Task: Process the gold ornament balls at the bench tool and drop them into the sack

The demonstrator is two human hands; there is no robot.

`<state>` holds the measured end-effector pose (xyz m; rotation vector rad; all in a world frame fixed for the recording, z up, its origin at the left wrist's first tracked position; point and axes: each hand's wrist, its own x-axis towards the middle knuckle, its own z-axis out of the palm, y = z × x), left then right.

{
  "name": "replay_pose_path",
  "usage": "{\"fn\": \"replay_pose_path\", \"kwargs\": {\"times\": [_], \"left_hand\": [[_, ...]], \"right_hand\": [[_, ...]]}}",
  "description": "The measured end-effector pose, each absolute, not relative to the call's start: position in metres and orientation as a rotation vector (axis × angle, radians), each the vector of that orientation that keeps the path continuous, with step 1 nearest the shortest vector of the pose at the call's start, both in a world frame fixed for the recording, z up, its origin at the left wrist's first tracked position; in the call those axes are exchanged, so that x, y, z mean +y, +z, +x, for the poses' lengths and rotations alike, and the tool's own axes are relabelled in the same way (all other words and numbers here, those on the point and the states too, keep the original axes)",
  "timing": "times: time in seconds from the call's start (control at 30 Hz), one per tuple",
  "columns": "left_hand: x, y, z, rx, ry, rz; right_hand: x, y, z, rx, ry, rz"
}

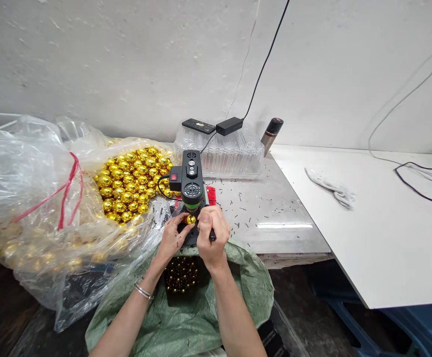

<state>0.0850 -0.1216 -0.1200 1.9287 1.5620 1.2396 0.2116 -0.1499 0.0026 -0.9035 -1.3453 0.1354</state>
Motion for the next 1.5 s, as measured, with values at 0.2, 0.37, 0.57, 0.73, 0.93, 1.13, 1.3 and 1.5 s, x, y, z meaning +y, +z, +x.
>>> {"fn": "replay_pose_path", "kwargs": {"times": [0.2,0.37,0.57,0.73,0.93,1.13,1.3,1.5], "left_hand": [[-0.12,-0.12,0.083,1.48,1.22,2.018],[-0.117,-0.125,0.081,1.457,1.236,1.948],[-0.119,-0.125,0.082,1.447,1.273,1.946],[-0.12,-0.122,0.083,1.466,1.257,1.939],[-0.12,-0.122,0.084,1.492,1.231,1.93],[-0.12,-0.123,0.084,1.481,1.252,1.922],[-0.12,-0.125,0.084,1.477,1.257,1.916],[-0.118,-0.122,0.085,1.484,1.28,1.887]], "right_hand": [[-0.15,0.001,0.213,-1.358,0.13,-0.902],[-0.155,-0.011,0.213,-1.369,0.132,-0.904],[-0.155,-0.047,0.213,-1.415,0.068,-0.833],[-0.149,-0.072,0.213,-1.418,-0.033,-0.819],[-0.146,-0.086,0.213,-1.392,-0.035,-0.816],[-0.144,-0.09,0.215,-1.418,-0.042,-0.797],[-0.145,-0.077,0.214,-1.48,-0.065,-0.778],[-0.15,-0.025,0.207,-1.286,0.134,-0.91]]}}
